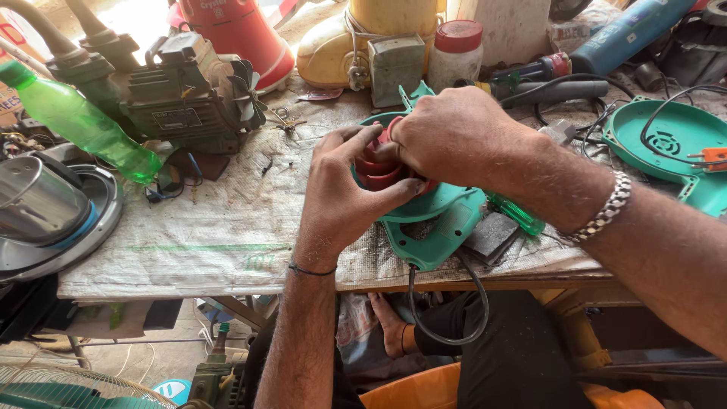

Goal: The person disassembles a teal fan housing with a screwdriver, then reassembles it by installing a red fan blade, a washer, and a retaining clip. They use pliers to secure the clip and place the top housing cover over the assembly.

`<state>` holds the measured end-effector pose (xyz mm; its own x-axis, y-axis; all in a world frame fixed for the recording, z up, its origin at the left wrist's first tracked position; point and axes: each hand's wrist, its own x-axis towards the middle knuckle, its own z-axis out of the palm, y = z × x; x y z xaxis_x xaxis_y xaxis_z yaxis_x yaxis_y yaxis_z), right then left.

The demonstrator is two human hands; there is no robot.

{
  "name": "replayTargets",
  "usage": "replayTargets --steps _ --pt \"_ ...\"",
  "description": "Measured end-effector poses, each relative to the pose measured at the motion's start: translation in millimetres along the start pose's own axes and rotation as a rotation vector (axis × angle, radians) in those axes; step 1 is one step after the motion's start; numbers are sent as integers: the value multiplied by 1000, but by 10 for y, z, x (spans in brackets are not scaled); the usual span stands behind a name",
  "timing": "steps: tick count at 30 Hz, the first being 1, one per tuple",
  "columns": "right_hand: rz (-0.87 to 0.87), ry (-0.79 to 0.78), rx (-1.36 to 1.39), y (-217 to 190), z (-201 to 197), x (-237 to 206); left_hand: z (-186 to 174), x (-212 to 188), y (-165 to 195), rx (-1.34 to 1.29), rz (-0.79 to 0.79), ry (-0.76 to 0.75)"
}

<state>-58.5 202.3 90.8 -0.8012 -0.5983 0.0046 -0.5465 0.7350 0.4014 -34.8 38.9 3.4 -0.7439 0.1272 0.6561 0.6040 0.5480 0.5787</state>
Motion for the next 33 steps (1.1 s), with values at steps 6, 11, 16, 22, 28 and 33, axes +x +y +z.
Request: replayTargets --steps 6,11,16,22,28,33 --pt "77 -56 153 -8 -69 -49 3 3 10 -19 -16 -18" --pt "74 28 146 64 -54 -43 -6 -2 12 25 8 12" --pt "53 -4 241 102 -18 -32 -7 -3 7 -4 -19 -15" --pt "74 57 326 98 -47 -8 4 -18 6 3 5 6" --pt "136 -41 357 79 -50 -4 4 -6 -11 -7 -7 -15" --pt "79 -7 302 96 -42 -10 2 -3 -14 -1 -8 -28"
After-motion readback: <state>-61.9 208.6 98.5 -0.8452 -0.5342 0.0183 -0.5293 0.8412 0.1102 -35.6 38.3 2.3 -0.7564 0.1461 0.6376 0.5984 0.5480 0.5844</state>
